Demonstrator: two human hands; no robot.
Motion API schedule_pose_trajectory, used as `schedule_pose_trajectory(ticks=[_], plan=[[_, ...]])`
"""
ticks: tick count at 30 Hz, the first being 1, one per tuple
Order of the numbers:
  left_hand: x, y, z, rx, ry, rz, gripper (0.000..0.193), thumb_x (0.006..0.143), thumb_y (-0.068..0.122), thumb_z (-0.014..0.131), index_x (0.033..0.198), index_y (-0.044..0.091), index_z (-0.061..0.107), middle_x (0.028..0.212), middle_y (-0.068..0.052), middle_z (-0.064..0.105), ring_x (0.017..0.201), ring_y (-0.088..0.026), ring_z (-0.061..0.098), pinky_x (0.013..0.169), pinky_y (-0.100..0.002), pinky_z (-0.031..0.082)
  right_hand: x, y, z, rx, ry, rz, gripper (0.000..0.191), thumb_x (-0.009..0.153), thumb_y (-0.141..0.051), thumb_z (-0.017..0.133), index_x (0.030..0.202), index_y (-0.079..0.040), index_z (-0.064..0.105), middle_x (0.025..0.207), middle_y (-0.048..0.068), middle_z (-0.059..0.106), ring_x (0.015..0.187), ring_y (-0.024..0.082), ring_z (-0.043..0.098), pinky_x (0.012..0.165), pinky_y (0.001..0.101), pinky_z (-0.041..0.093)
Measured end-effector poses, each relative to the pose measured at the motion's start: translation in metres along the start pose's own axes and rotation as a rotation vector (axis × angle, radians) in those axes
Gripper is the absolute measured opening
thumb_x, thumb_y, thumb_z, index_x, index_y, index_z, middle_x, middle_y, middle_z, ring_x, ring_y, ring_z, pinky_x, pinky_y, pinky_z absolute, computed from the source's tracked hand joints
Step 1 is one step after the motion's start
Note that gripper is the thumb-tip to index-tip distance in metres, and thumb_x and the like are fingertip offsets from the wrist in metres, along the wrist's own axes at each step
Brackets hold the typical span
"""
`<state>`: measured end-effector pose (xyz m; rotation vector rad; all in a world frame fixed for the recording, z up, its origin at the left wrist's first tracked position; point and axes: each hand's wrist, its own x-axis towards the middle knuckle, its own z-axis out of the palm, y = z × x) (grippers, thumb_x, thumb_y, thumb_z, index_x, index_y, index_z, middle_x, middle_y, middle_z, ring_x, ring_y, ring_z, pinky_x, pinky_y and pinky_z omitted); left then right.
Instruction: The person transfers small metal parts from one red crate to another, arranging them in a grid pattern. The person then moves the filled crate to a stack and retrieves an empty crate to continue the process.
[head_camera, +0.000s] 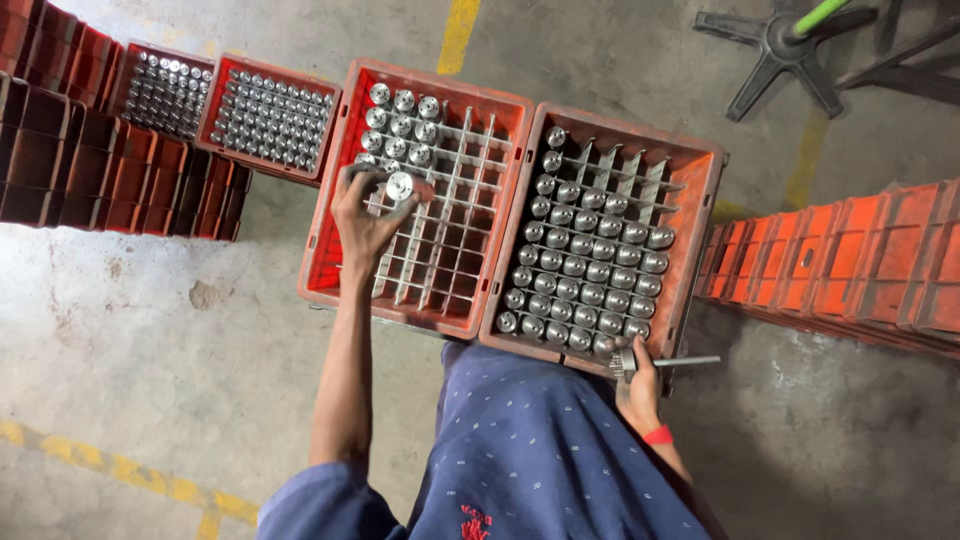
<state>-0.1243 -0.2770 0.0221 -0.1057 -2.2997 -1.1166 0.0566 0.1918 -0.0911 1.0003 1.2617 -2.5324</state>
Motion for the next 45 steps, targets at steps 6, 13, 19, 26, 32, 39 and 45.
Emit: schedule_pose_trajectory(ticks=[6,13,19,26,32,39,45], plan=[[-0.077,0.067,0.090,-0.539,-0.334,-0.796,0.029,0.087,0.026,0.086,0.094,0.005,0.068,0.084,-0.009,0.069,0.072,-0.017,0.063,0.063,-0.032,0.053,0.003,0.008,0.039,-0.089,-0.010,0.048,0.023,0.104,-0.023,0.059,0.108,-0.002,0.066,0.093,0.009,0.071,0.090,0.024,0.069,0.090,0.0374,0.055],[-0.182,0.169,0.123,-0.085,-0.748,-0.497,0.049,0.072,0.010,0.074,0.121,0.009,0.069,0.089,-0.021,0.074,0.086,-0.039,0.073,0.078,-0.048,0.057,-0.014,-0.030,0.098,-0.112,-0.094,0.188,0.032,0.103,-0.036,0.054,0.092,-0.008,0.065,0.090,0.005,0.072,0.087,0.019,0.069,0.083,0.0392,0.056],[-0.183,0.200,0.136,-0.056,-0.981,-0.499,0.052,0.071,0.022,0.082,0.120,0.010,0.069,0.093,-0.023,0.074,0.091,-0.040,0.072,0.083,-0.050,0.055,-0.033,-0.039,0.096,-0.550,-0.251,-0.234,0.045,0.109,-0.036,0.052,0.087,-0.002,0.070,0.091,0.009,0.072,0.092,0.018,0.066,0.089,0.0334,0.051],[-0.180,0.204,0.144,-0.419,-1.053,-0.517,0.056,0.075,0.032,0.083,0.117,-0.001,0.068,0.098,-0.022,0.075,0.092,-0.034,0.076,0.083,-0.044,0.057,-0.007,-0.048,0.060,-0.475,-0.347,-0.114,0.044,0.108,-0.034,0.054,0.085,-0.001,0.071,0.089,0.010,0.073,0.098,0.019,0.069,0.089,0.0346,0.054],[-0.142,0.163,0.202,-0.012,-0.928,-0.314,0.072,0.090,0.052,0.073,0.144,0.009,0.053,0.105,-0.021,0.075,0.081,-0.034,0.074,0.074,-0.044,0.059,0.033,-0.082,0.019,-0.041,-0.033,-0.155,0.033,0.109,-0.034,0.058,0.097,-0.006,0.070,0.096,0.007,0.072,0.095,0.018,0.068,0.091,0.0309,0.050],[-0.064,0.135,0.287,0.201,-0.547,0.225,0.087,0.072,0.000,0.064,0.155,0.014,0.040,0.129,-0.020,0.064,0.104,-0.037,0.072,0.082,-0.040,0.061,0.028,-0.084,-0.018,0.036,0.016,-0.191,0.029,0.107,-0.034,0.058,0.098,-0.007,0.067,0.091,0.005,0.071,0.093,0.019,0.069,0.089,0.0328,0.049],[-0.066,0.148,0.254,-0.296,-0.406,0.013,0.058,0.081,-0.005,0.065,0.134,0.018,0.063,0.130,-0.019,0.068,0.107,-0.040,0.070,0.087,-0.044,0.058,0.015,-0.057,-0.029,0.015,0.071,-0.093,0.027,0.106,-0.032,0.059,0.101,-0.007,0.068,0.096,0.005,0.073,0.094,0.017,0.069,0.090,0.0320,0.051]])
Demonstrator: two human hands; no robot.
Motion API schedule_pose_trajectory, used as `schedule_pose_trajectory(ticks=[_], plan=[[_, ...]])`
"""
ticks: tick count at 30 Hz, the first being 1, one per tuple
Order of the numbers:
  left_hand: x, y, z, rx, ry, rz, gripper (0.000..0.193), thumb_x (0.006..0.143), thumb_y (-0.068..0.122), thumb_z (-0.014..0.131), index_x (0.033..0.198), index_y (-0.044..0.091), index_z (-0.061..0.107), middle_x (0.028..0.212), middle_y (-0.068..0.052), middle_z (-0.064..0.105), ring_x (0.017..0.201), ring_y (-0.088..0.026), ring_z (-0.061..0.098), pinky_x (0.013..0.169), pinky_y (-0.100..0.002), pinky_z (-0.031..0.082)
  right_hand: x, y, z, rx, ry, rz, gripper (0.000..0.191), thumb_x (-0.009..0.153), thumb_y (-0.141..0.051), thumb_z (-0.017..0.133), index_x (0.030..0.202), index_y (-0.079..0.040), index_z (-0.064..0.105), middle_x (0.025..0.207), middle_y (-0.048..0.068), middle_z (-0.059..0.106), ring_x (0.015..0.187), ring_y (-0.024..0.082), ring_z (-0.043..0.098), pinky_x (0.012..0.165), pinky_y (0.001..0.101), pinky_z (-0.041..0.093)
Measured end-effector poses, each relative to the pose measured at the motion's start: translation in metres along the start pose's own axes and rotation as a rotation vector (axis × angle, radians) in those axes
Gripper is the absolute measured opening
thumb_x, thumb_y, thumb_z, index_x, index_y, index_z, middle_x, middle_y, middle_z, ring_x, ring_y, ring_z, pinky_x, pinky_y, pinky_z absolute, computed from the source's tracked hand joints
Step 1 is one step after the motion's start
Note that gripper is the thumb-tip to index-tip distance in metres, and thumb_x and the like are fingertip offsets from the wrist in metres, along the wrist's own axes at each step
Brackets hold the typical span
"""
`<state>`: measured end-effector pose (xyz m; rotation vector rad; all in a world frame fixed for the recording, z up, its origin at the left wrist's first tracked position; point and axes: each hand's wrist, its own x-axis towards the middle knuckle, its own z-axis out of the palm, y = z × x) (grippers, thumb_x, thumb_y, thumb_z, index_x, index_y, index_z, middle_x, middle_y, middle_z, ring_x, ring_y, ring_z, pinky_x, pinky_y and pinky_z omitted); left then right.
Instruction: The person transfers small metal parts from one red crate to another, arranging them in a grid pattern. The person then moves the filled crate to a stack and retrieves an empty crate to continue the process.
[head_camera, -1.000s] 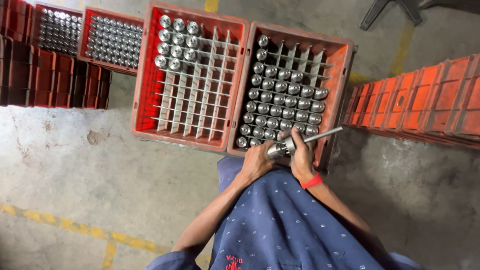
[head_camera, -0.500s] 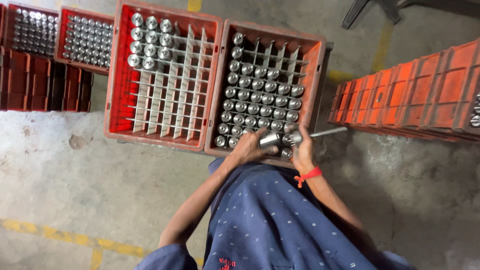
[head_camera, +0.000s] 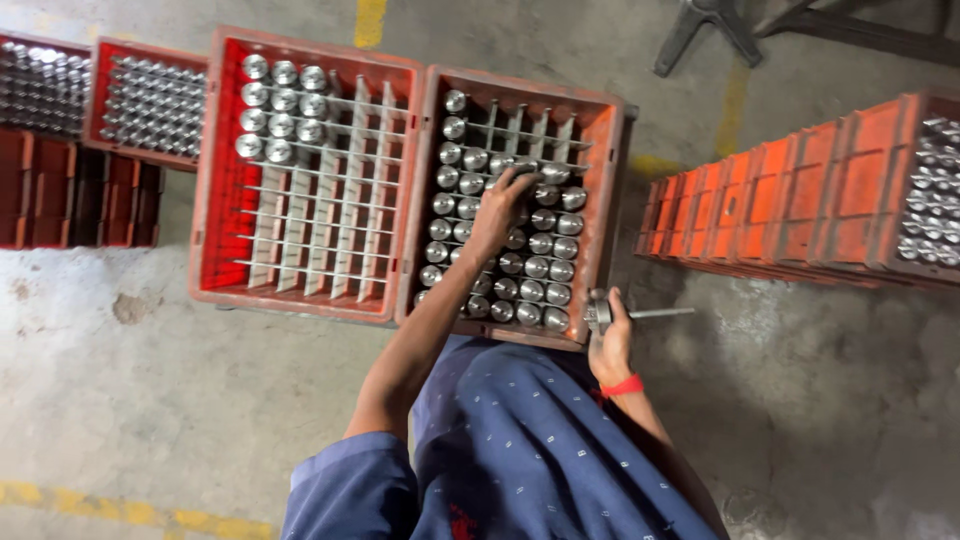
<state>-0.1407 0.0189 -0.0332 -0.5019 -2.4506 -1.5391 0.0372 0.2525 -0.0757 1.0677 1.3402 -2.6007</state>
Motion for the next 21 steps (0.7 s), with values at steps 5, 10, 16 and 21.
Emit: schedule_pose_trajectory(ticks=[5,10,16,21], plan=[[-0.023,-0.015,-0.082,0.182,0.361,-0.053,0.032,0.101,0.017,0.072,0.131,0.013,0.060,0.107,-0.021,0.074,0.094,-0.042,0.074,0.078,-0.046,0.059,-0.007,0.005,-0.013,0.010,0.038,0.071,0.023,0.107,-0.031,0.060,0.107,-0.010,0.068,0.099,0.004,0.073,0.094,0.017,0.069,0.087,0.0328,0.051],[-0.036,-0.091,-0.222,0.688,0.176,-0.643,0.078,0.088,0.022,0.072,0.154,0.006,0.033,0.073,-0.023,0.067,0.067,-0.046,0.066,0.058,-0.057,0.049,-0.017,0.009,-0.017,-0.030,-0.032,0.079,0.029,0.110,-0.037,0.055,0.103,-0.010,0.065,0.096,0.005,0.073,0.093,0.018,0.069,0.084,0.0312,0.052],[-0.030,-0.130,-0.275,0.847,0.151,-0.626,0.044,0.105,0.015,0.061,0.147,0.019,0.053,0.080,-0.021,0.069,0.072,-0.044,0.068,0.060,-0.057,0.050,-0.022,0.033,0.009,-0.071,-0.024,0.091,0.025,0.111,-0.035,0.053,0.104,-0.012,0.064,0.097,-0.002,0.069,0.096,0.015,0.068,0.075,0.0295,0.046],[-0.031,-0.116,-0.291,0.749,0.165,-0.422,0.032,0.089,0.022,0.078,0.116,0.008,0.067,0.090,-0.019,0.071,0.082,-0.040,0.069,0.069,-0.053,0.053,-0.024,0.047,0.020,-0.064,-0.031,0.096,0.016,0.109,-0.031,0.054,0.111,-0.017,0.061,0.095,-0.002,0.068,0.092,0.017,0.068,0.073,0.0299,0.048]])
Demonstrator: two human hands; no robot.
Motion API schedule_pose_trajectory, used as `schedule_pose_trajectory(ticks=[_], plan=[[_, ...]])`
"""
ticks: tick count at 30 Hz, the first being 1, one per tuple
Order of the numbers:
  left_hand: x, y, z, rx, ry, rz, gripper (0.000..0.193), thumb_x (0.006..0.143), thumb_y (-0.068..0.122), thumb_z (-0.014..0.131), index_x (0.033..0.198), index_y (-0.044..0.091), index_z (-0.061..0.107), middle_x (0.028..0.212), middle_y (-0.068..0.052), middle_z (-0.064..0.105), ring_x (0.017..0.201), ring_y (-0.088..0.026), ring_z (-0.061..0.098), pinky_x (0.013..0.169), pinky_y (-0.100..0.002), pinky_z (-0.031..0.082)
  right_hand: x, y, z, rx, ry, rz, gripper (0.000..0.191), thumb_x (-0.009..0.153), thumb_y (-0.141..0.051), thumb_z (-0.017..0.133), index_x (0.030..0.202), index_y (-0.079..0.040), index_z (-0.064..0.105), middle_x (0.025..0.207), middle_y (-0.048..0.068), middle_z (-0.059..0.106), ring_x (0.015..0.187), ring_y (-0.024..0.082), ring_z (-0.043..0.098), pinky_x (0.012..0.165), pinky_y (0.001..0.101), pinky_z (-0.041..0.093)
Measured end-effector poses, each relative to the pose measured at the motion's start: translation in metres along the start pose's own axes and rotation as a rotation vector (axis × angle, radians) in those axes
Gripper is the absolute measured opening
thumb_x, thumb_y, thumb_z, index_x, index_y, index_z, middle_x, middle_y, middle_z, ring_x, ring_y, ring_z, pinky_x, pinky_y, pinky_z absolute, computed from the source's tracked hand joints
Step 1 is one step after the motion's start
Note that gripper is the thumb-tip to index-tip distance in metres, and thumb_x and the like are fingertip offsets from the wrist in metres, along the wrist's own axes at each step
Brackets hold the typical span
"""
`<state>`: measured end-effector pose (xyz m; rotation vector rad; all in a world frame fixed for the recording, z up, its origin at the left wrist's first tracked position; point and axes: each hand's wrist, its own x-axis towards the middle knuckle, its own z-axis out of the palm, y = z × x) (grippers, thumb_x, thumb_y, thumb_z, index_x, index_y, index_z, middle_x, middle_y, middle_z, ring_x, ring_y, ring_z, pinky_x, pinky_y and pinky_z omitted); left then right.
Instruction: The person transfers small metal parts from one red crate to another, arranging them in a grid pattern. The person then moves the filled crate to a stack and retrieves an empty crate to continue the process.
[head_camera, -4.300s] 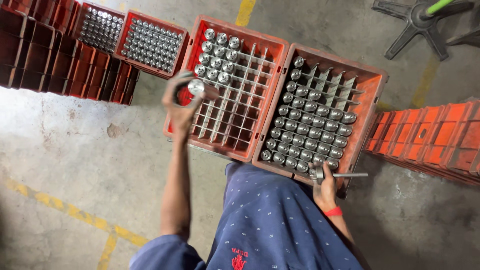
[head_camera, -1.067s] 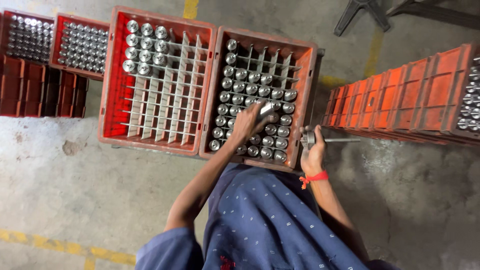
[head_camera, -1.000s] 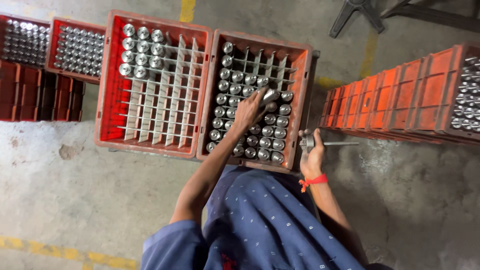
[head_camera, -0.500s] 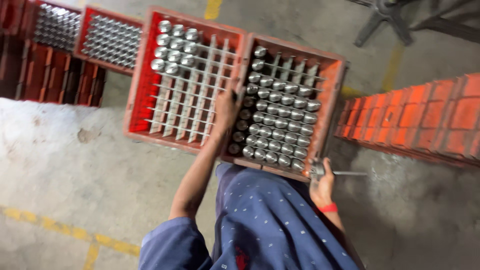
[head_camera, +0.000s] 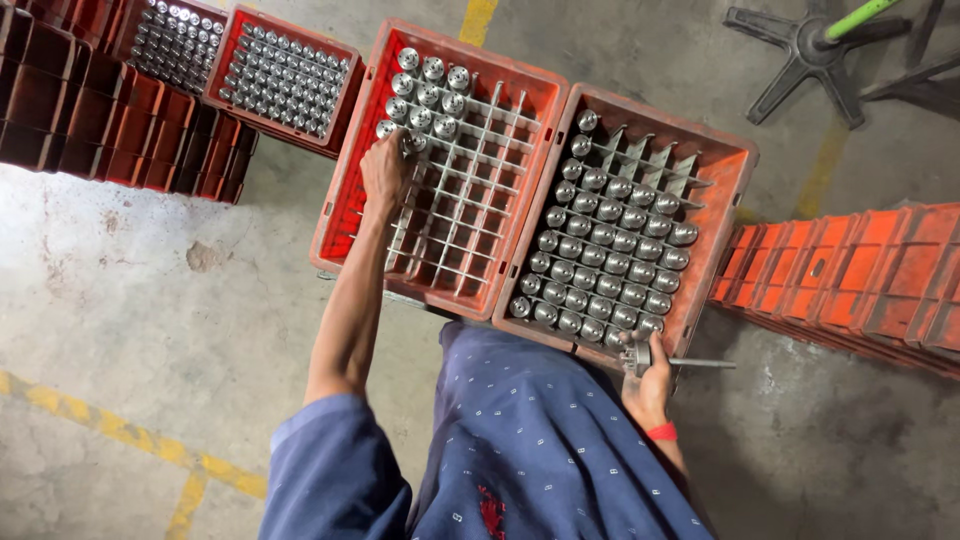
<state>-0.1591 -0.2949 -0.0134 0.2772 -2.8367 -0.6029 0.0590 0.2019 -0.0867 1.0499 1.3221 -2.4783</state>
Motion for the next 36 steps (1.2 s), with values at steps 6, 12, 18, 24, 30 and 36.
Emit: schedule_pose_trajectory(ticks=[6,12,18,24,30,36], plan=[[-0.065,0.029,-0.037,-0.718,0.317,0.132,0.042,0.087,0.022,0.086,0.119,0.004,0.067,0.105,-0.008,0.070,0.094,-0.020,0.068,0.082,-0.038,0.055,-0.001,0.003,0.000,-0.016,0.045,0.030,0.016,0.108,-0.029,0.057,0.110,-0.013,0.061,0.095,0.001,0.070,0.092,0.021,0.071,0.078,0.0328,0.051],[-0.160,0.132,0.045,-1.014,-0.355,-0.382,0.017,0.091,0.015,0.081,0.087,0.000,0.074,0.075,-0.008,0.071,0.066,-0.013,0.061,0.063,-0.031,0.048,0.006,0.004,0.060,-0.046,-0.126,0.006,0.021,0.105,-0.026,0.060,0.102,-0.005,0.064,0.091,0.009,0.069,0.089,0.023,0.069,0.090,0.0375,0.055],[-0.237,0.198,0.041,-0.663,-0.628,-0.073,0.046,0.070,0.020,0.082,0.112,0.006,0.072,0.096,-0.020,0.075,0.090,-0.038,0.073,0.079,-0.046,0.056,-0.017,-0.026,0.114,-0.097,-0.240,0.000,0.031,0.106,-0.028,0.057,0.092,-0.003,0.068,0.090,0.011,0.071,0.093,0.022,0.070,0.094,0.0375,0.054],[-0.231,0.228,0.037,-0.517,-0.919,0.000,0.044,0.069,0.027,0.082,0.107,0.006,0.075,0.093,-0.020,0.077,0.090,-0.036,0.075,0.082,-0.045,0.057,-0.039,-0.041,0.101,-0.496,-0.416,-0.273,0.042,0.108,-0.030,0.051,0.086,0.000,0.071,0.101,0.009,0.073,0.097,0.019,0.066,0.093,0.0344,0.050],[-0.230,0.233,0.059,-0.653,-1.040,0.077,0.055,0.071,0.040,0.086,0.108,0.001,0.072,0.094,-0.021,0.076,0.089,-0.035,0.076,0.081,-0.044,0.057,-0.008,-0.036,0.060,-0.318,-0.348,-0.140,0.039,0.108,-0.032,0.057,0.087,-0.001,0.070,0.089,0.010,0.072,0.100,0.020,0.070,0.094,0.0367,0.053],[-0.163,0.245,0.120,-0.410,-0.683,0.329,0.079,0.090,0.061,0.071,0.145,0.008,0.051,0.102,-0.024,0.075,0.085,-0.039,0.075,0.075,-0.049,0.060,0.037,-0.069,0.000,0.194,-0.008,-0.166,0.021,0.107,-0.031,0.062,0.103,-0.010,0.065,0.096,0.002,0.070,0.096,0.019,0.067,0.089,0.0326,0.053]])
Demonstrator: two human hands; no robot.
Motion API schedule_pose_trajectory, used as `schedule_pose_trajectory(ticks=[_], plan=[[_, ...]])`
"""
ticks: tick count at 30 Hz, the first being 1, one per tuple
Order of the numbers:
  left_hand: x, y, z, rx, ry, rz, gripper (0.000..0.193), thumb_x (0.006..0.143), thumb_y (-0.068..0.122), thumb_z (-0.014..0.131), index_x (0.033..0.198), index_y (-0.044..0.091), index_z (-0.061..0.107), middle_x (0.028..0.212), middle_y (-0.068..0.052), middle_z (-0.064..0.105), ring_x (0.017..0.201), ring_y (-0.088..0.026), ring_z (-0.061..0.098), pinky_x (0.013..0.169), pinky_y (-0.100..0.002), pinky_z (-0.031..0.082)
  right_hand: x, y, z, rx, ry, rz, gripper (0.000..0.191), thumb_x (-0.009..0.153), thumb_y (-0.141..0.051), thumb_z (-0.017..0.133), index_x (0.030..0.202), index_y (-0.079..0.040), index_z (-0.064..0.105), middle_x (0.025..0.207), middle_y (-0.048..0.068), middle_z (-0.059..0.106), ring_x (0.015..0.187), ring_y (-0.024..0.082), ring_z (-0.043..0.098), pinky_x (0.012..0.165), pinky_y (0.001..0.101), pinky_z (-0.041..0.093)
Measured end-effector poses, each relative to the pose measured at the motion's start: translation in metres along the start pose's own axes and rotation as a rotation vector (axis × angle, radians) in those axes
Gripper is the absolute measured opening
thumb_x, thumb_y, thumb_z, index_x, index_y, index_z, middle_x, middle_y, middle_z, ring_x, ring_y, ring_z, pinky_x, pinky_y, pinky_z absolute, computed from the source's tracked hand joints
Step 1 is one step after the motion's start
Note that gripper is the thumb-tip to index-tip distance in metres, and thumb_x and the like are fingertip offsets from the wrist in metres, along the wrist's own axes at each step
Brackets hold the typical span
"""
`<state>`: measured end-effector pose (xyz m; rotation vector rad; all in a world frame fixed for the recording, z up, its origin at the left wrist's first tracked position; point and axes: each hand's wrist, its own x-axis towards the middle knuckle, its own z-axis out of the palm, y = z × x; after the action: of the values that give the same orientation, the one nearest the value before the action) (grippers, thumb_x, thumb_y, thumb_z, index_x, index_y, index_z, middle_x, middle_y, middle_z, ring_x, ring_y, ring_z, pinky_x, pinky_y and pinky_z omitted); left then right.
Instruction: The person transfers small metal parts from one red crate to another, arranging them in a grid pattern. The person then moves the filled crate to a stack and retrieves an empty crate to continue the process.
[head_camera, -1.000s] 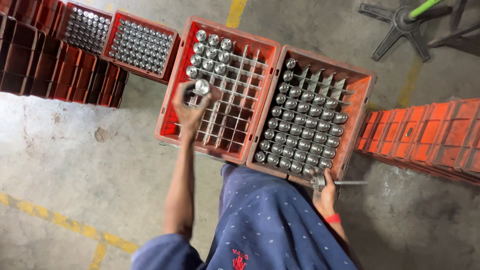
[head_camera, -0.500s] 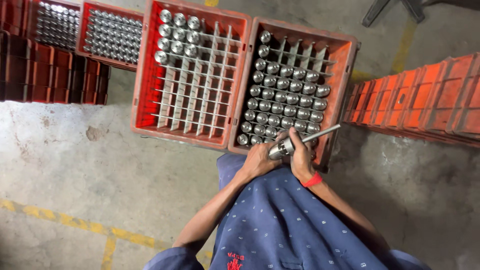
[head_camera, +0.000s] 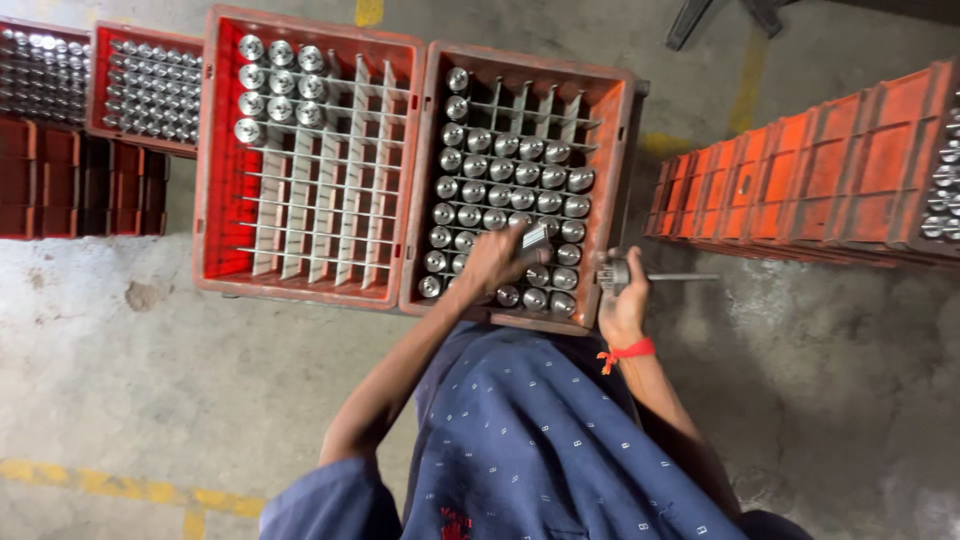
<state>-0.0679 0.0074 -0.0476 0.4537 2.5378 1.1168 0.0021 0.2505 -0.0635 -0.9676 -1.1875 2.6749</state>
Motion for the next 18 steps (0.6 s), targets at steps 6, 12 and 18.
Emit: schedule_pose_trajectory(ticks=[6,12,18], plan=[[0.103,0.006,-0.009,0.179,0.203,0.251,0.082,0.083,0.021,0.074,0.155,0.014,0.036,0.142,-0.024,0.054,0.108,-0.041,0.068,0.088,-0.046,0.058,-0.008,-0.017,-0.028,-0.061,0.031,-0.013,0.025,0.106,-0.035,0.060,0.101,-0.011,0.063,0.095,0.001,0.069,0.097,0.018,0.070,0.076,0.0284,0.048],[0.087,0.012,-0.021,-0.222,0.464,0.277,0.054,0.094,-0.004,0.070,0.144,0.012,0.056,0.146,-0.021,0.055,0.124,-0.042,0.062,0.099,-0.045,0.054,-0.022,0.006,-0.028,-0.093,0.025,0.027,0.023,0.106,-0.034,0.059,0.101,-0.012,0.063,0.094,0.001,0.069,0.096,0.018,0.069,0.088,0.0307,0.054],[0.013,-0.071,-0.123,0.002,0.763,0.012,0.045,0.079,-0.001,0.077,0.122,0.007,0.067,0.119,-0.016,0.067,0.117,-0.039,0.063,0.103,-0.046,0.050,-0.031,0.013,-0.037,-0.121,0.012,0.165,0.029,0.110,-0.038,0.058,0.104,-0.011,0.065,0.096,0.004,0.072,0.087,0.017,0.066,0.075,0.0325,0.047]])
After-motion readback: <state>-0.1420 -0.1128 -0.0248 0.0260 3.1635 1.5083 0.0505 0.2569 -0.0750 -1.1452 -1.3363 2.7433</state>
